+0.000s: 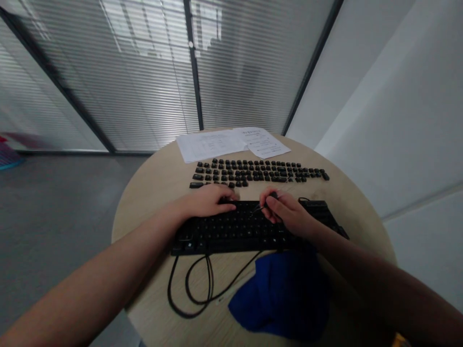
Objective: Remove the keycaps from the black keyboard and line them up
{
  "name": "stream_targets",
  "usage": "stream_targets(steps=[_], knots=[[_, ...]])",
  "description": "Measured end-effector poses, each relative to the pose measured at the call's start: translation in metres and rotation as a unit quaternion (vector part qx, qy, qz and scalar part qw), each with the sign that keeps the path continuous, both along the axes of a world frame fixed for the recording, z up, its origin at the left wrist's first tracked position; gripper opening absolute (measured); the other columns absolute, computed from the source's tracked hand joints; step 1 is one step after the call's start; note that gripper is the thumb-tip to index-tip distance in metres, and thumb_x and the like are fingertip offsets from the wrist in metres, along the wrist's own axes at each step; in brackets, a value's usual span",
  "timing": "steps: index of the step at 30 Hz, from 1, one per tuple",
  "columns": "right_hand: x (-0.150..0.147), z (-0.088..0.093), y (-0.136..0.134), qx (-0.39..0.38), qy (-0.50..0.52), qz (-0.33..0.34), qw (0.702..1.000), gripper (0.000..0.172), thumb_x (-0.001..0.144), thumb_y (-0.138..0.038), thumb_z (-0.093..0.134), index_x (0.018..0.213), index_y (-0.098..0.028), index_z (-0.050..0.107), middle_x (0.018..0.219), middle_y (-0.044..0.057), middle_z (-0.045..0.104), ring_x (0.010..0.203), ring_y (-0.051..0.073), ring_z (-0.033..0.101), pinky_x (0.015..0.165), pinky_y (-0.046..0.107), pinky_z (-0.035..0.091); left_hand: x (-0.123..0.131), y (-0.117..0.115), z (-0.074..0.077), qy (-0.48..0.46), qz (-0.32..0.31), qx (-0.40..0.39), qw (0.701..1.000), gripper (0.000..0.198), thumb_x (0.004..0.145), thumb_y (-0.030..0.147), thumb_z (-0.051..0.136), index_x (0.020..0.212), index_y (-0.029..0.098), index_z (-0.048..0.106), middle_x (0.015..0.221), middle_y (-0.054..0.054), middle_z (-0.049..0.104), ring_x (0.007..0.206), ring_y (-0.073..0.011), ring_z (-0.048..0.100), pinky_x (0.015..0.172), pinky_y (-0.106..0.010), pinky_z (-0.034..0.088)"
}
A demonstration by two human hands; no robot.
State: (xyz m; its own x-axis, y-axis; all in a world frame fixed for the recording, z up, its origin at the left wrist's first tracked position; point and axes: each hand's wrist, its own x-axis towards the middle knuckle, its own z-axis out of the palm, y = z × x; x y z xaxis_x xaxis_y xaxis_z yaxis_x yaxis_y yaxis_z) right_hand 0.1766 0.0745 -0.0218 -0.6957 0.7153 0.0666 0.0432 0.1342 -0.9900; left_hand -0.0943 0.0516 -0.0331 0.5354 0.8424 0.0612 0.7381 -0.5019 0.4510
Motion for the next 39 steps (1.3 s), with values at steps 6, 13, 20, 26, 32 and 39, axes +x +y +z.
stream_targets(steps=[6, 13, 20, 26, 32, 39], knots=[[0.008, -0.019, -0.015, 0.048, -0.040, 0.014, 0.998, 0.050, 0.097, -0.070, 0.056, 0.091, -0.020, 0.059, 0.067, -0.002, 0.055, 0.056, 0.011, 0.047, 0.053, 0.025, 0.038, -0.002, 0.008, -0.005, -0.010, -0.016, -0.009, 1.000, 0.025, 0.097, 0.035, 0.060, 0.110, 0.022, 0.076, 0.106, -0.006, 0.076, 0.096, -0.0210, 0.069, 0.085, -0.031, 0.049], [0.009, -0.019, -0.022, 0.071, -0.091, 0.037, 0.993, 0.045, 0.100, -0.064, 0.054, 0.092, -0.021, 0.062, 0.065, -0.001, 0.055, 0.055, 0.013, 0.045, 0.051, 0.026, 0.035, -0.003, 0.014, -0.009, -0.014, -0.025, 0.001, 1.000, 0.024, 0.096, 0.036, 0.061, 0.110, 0.025, 0.078, 0.103, -0.005, 0.077, 0.093, -0.0204, 0.069, 0.083, -0.030, 0.048], [0.011, -0.017, -0.025, 0.110, -0.115, 0.050, 0.986, 0.035, 0.103, -0.053, 0.054, 0.089, -0.022, 0.063, 0.064, -0.002, 0.054, 0.053, 0.014, 0.044, 0.051, 0.027, 0.034, -0.002, 0.012, -0.008, -0.022, -0.023, 0.000, 0.999, 0.024, 0.096, 0.035, 0.061, 0.109, 0.025, 0.079, 0.103, -0.004, 0.077, 0.094, -0.0209, 0.070, 0.084, -0.031, 0.049], [0.008, -0.012, -0.027, 0.263, -0.136, 0.098, 0.950, 0.019, 0.101, -0.032, 0.055, 0.086, -0.022, 0.062, 0.070, 0.000, 0.061, 0.057, 0.015, 0.052, 0.056, 0.027, 0.038, -0.001, 0.012, -0.011, -0.018, -0.011, -0.003, 1.000, 0.024, 0.096, 0.035, 0.062, 0.112, 0.025, 0.078, 0.105, -0.004, 0.078, 0.095, -0.0209, 0.070, 0.085, -0.031, 0.049], [0.006, -0.014, -0.026, 0.294, -0.129, 0.115, 0.940, 0.014, 0.097, -0.029, 0.060, 0.085, -0.023, 0.064, 0.072, 0.001, 0.066, 0.059, 0.016, 0.057, 0.059, 0.028, 0.040, 0.000, 0.011, -0.011, -0.011, -0.005, 0.004, 1.000, 0.025, 0.096, 0.034, 0.062, 0.113, 0.024, 0.078, 0.106, -0.005, 0.078, 0.095, -0.0207, 0.071, 0.085, -0.031, 0.050], [0.011, -0.019, -0.026, 0.251, -0.084, 0.078, 0.961, 0.020, 0.099, -0.036, 0.059, 0.084, -0.023, 0.065, 0.072, 0.001, 0.065, 0.057, 0.015, 0.053, 0.057, 0.028, 0.039, 0.000, 0.009, -0.010, -0.006, -0.007, 0.016, 1.000, 0.025, 0.096, 0.035, 0.061, 0.112, 0.023, 0.078, 0.107, -0.006, 0.078, 0.098, -0.0217, 0.071, 0.087, -0.033, 0.050]])
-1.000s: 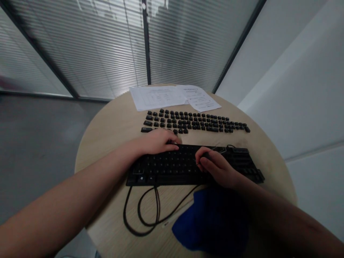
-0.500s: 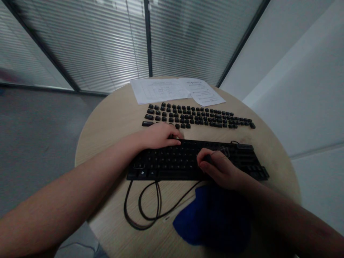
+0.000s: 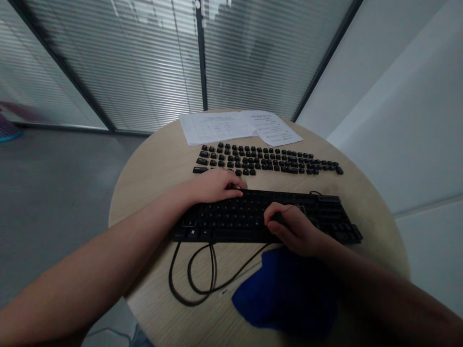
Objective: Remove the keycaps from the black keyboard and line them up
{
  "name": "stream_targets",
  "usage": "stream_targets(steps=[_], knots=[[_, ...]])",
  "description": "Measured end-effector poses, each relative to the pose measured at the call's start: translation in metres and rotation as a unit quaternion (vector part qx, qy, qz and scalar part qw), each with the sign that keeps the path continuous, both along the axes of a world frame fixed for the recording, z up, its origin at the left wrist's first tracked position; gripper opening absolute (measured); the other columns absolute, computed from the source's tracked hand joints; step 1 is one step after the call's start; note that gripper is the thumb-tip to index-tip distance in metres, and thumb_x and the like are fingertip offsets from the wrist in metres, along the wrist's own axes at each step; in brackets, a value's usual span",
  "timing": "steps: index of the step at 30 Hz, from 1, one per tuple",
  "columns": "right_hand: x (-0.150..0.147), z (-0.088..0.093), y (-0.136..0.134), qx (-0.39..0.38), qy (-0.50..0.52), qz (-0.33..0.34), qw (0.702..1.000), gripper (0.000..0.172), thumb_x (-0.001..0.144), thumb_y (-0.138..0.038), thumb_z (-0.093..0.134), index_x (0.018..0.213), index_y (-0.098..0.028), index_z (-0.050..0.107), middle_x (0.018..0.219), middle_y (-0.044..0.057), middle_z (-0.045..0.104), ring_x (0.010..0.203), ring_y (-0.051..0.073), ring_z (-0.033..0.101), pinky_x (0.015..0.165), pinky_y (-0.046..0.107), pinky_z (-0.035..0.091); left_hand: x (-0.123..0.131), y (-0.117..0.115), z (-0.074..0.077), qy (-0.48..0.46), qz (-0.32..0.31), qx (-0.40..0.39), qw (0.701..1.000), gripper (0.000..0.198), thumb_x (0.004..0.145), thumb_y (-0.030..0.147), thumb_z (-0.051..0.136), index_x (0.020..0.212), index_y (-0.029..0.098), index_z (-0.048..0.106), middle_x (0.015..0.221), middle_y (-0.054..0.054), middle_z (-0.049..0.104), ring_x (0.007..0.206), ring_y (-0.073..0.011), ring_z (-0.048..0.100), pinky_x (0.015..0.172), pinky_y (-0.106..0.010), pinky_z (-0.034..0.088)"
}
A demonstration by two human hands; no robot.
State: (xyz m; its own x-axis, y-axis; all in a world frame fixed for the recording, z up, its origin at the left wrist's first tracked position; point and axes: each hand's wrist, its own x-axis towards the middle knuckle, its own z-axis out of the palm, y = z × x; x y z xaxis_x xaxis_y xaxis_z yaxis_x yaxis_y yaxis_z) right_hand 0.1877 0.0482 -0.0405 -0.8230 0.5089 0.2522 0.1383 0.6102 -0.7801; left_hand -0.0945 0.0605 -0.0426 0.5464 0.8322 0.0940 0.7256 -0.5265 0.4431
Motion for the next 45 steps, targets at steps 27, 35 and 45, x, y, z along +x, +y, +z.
stream_targets(steps=[27, 35, 45], knots=[[-0.008, -0.015, 0.012, -0.339, 0.199, -0.126, 0.911, 0.032, 0.087, -0.052, 0.069, 0.084, -0.021, 0.063, 0.062, 0.000, 0.067, 0.047, 0.011, 0.053, 0.046, 0.022, 0.032, 0.037, -0.038, 0.034, -0.068, -0.090, 0.076, 0.991, 0.014, 0.100, 0.023, 0.063, 0.106, 0.020, 0.075, 0.100, -0.006, 0.075, 0.095, -0.0213, 0.070, 0.086, -0.035, 0.054], [-0.009, -0.019, 0.013, -0.325, 0.199, -0.146, 0.913, 0.020, 0.088, -0.039, 0.064, 0.081, -0.020, 0.064, 0.057, -0.002, 0.064, 0.046, 0.011, 0.051, 0.047, 0.022, 0.036, 0.036, -0.038, 0.034, -0.077, -0.093, 0.076, 0.990, 0.012, 0.100, 0.024, 0.063, 0.103, 0.021, 0.074, 0.097, -0.005, 0.074, 0.091, -0.0197, 0.069, 0.081, -0.032, 0.053], [-0.011, -0.018, 0.019, -0.311, 0.273, -0.244, 0.877, 0.015, 0.084, -0.034, 0.061, 0.077, -0.022, 0.059, 0.053, -0.005, 0.056, 0.046, 0.011, 0.048, 0.043, 0.020, 0.035, 0.009, -0.033, 0.037, -0.129, -0.001, 0.087, 0.988, 0.011, 0.094, 0.023, 0.061, 0.100, 0.020, 0.069, 0.088, -0.001, 0.072, 0.076, -0.0147, 0.066, 0.072, -0.028, 0.051]])
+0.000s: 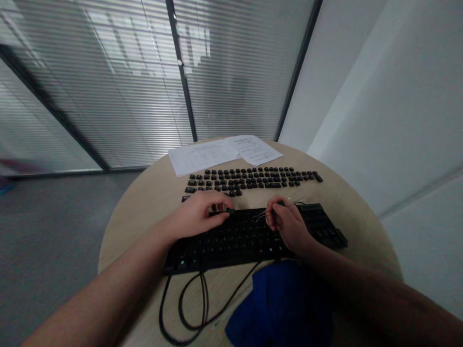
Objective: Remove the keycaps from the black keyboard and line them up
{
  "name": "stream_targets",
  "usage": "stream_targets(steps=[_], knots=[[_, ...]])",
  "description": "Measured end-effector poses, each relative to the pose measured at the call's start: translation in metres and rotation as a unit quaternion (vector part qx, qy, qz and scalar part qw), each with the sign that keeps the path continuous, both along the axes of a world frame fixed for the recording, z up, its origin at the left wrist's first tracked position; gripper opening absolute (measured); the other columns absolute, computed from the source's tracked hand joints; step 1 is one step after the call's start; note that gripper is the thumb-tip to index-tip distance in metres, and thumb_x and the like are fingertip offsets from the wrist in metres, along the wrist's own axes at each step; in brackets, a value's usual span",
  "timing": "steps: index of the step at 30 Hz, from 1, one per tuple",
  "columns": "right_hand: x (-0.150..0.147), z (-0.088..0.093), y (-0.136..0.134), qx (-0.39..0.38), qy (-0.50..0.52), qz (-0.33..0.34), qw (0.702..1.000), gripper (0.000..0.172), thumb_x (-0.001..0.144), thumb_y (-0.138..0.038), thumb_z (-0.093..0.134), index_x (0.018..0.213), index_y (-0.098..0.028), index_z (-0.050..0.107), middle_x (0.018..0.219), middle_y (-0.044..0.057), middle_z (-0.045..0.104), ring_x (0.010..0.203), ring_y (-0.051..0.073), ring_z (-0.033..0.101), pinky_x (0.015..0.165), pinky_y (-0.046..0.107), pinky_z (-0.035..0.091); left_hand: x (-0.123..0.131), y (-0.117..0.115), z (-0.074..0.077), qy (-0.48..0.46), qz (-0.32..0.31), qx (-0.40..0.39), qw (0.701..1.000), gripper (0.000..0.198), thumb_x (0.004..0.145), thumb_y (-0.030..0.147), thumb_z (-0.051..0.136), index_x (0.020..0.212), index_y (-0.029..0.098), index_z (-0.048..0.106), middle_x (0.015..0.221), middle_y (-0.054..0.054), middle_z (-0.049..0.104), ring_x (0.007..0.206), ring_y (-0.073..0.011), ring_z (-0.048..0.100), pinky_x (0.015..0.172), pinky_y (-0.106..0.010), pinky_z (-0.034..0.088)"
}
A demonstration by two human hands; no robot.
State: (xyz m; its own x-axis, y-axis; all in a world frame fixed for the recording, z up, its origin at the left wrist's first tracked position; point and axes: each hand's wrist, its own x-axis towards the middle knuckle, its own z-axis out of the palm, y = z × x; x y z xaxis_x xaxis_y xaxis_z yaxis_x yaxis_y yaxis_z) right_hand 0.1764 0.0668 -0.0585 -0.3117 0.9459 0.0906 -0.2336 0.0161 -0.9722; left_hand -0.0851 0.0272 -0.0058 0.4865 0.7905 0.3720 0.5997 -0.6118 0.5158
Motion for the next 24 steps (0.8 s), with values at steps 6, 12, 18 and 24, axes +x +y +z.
stream_targets(steps=[6, 12, 18, 24], knots=[[0.012, 0.009, 0.007, 0.048, 0.029, -0.057, 0.997, 0.010, 0.087, -0.032, 0.061, 0.083, -0.023, 0.059, 0.058, -0.005, 0.059, 0.050, 0.011, 0.051, 0.046, 0.020, 0.037, -0.002, 0.004, -0.006, 0.041, 0.036, -0.016, 0.998, 0.012, 0.081, 0.017, 0.057, 0.091, 0.020, 0.063, 0.082, 0.000, 0.066, 0.070, -0.0145, 0.061, 0.065, -0.027, 0.047], [0.019, 0.017, 0.020, 0.082, 0.051, -0.082, 0.992, 0.013, 0.086, -0.034, 0.061, 0.082, -0.023, 0.057, 0.058, -0.006, 0.055, 0.049, 0.011, 0.048, 0.046, 0.021, 0.038, 0.002, 0.009, -0.009, 0.115, 0.032, -0.020, 0.993, 0.008, 0.075, 0.016, 0.058, 0.082, 0.021, 0.056, 0.079, 0.001, 0.062, 0.070, -0.0147, 0.058, 0.065, -0.026, 0.043], [0.023, 0.018, 0.025, 0.145, 0.011, -0.082, 0.986, 0.012, 0.089, -0.033, 0.058, 0.082, -0.023, 0.058, 0.058, -0.006, 0.054, 0.050, 0.012, 0.049, 0.048, 0.022, 0.040, 0.014, 0.035, 0.002, 0.245, 0.031, 0.015, 0.969, 0.011, 0.077, 0.015, 0.061, 0.085, 0.021, 0.062, 0.083, -0.001, 0.067, 0.078, -0.0180, 0.062, 0.071, -0.029, 0.046], [0.029, 0.013, 0.027, 0.234, -0.045, -0.072, 0.968, 0.011, 0.093, -0.026, 0.054, 0.084, -0.023, 0.059, 0.062, -0.005, 0.054, 0.054, 0.013, 0.048, 0.053, 0.026, 0.040, 0.040, 0.082, 0.006, 0.309, 0.018, 0.033, 0.950, 0.012, 0.076, 0.013, 0.064, 0.084, 0.021, 0.068, 0.086, -0.003, 0.071, 0.088, -0.0224, 0.066, 0.077, -0.032, 0.046]])
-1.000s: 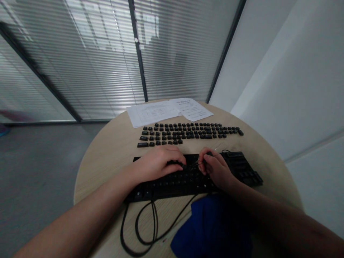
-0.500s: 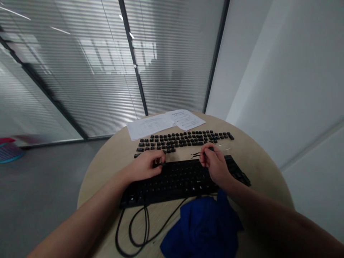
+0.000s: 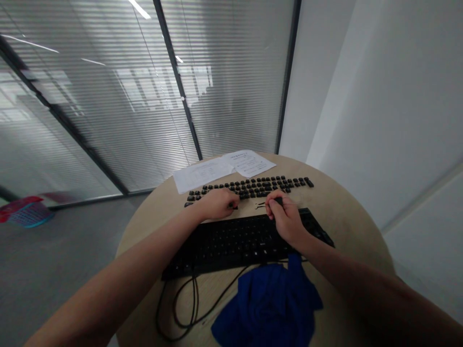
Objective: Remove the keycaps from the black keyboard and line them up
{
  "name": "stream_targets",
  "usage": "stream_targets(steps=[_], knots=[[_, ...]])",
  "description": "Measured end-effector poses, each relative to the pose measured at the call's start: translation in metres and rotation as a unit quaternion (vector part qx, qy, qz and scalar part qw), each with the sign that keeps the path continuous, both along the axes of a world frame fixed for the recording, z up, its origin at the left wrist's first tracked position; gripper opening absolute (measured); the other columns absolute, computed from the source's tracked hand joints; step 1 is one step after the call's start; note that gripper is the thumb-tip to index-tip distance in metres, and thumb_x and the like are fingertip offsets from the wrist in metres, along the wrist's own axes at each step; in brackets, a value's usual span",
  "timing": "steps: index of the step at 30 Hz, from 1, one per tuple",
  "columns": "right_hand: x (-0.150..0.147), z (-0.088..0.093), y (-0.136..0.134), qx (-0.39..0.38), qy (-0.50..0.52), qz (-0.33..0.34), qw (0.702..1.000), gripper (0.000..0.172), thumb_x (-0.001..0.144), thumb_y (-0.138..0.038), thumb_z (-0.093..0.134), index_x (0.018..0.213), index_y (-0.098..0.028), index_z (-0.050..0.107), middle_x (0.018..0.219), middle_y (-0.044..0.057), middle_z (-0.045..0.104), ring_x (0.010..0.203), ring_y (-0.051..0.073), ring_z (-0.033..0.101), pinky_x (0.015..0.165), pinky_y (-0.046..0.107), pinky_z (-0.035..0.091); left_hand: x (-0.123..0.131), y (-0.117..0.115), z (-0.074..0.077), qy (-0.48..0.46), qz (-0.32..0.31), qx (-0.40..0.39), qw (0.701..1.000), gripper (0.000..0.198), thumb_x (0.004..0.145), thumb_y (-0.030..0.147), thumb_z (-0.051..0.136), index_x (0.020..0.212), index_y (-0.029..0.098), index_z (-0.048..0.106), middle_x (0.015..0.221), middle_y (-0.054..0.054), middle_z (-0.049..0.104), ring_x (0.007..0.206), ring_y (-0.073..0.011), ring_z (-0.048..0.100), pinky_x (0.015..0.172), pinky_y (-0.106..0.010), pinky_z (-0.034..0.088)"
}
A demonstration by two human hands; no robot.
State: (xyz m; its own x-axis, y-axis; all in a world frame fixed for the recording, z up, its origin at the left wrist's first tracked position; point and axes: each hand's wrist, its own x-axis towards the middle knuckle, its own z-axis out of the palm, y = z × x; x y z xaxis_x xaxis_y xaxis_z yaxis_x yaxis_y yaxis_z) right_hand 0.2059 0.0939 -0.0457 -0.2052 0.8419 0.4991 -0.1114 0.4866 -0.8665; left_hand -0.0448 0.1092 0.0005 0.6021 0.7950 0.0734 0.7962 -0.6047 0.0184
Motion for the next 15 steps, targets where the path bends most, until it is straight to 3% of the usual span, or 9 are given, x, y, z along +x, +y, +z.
stream_targets(steps=[6, 15], knots=[[0.004, -0.001, 0.003, 0.072, -0.040, -0.014, 0.997, 0.013, 0.097, -0.023, 0.053, 0.085, -0.023, 0.060, 0.065, -0.004, 0.053, 0.056, 0.014, 0.049, 0.055, 0.028, 0.040, 0.016, 0.025, -0.007, 0.054, -0.006, 0.014, 0.998, 0.007, 0.077, 0.018, 0.068, 0.081, 0.023, 0.072, 0.083, -0.004, 0.074, 0.088, -0.0241, 0.065, 0.079, -0.035, 0.045], [0.005, 0.000, 0.003, 0.101, -0.057, -0.023, 0.993, 0.014, 0.097, -0.021, 0.052, 0.086, -0.023, 0.061, 0.066, -0.003, 0.054, 0.058, 0.015, 0.051, 0.057, 0.030, 0.040, 0.014, 0.031, -0.006, 0.090, 0.005, 0.006, 0.996, 0.009, 0.077, 0.022, 0.072, 0.084, 0.026, 0.075, 0.087, -0.002, 0.077, 0.093, -0.0245, 0.065, 0.085, -0.036, 0.041]])
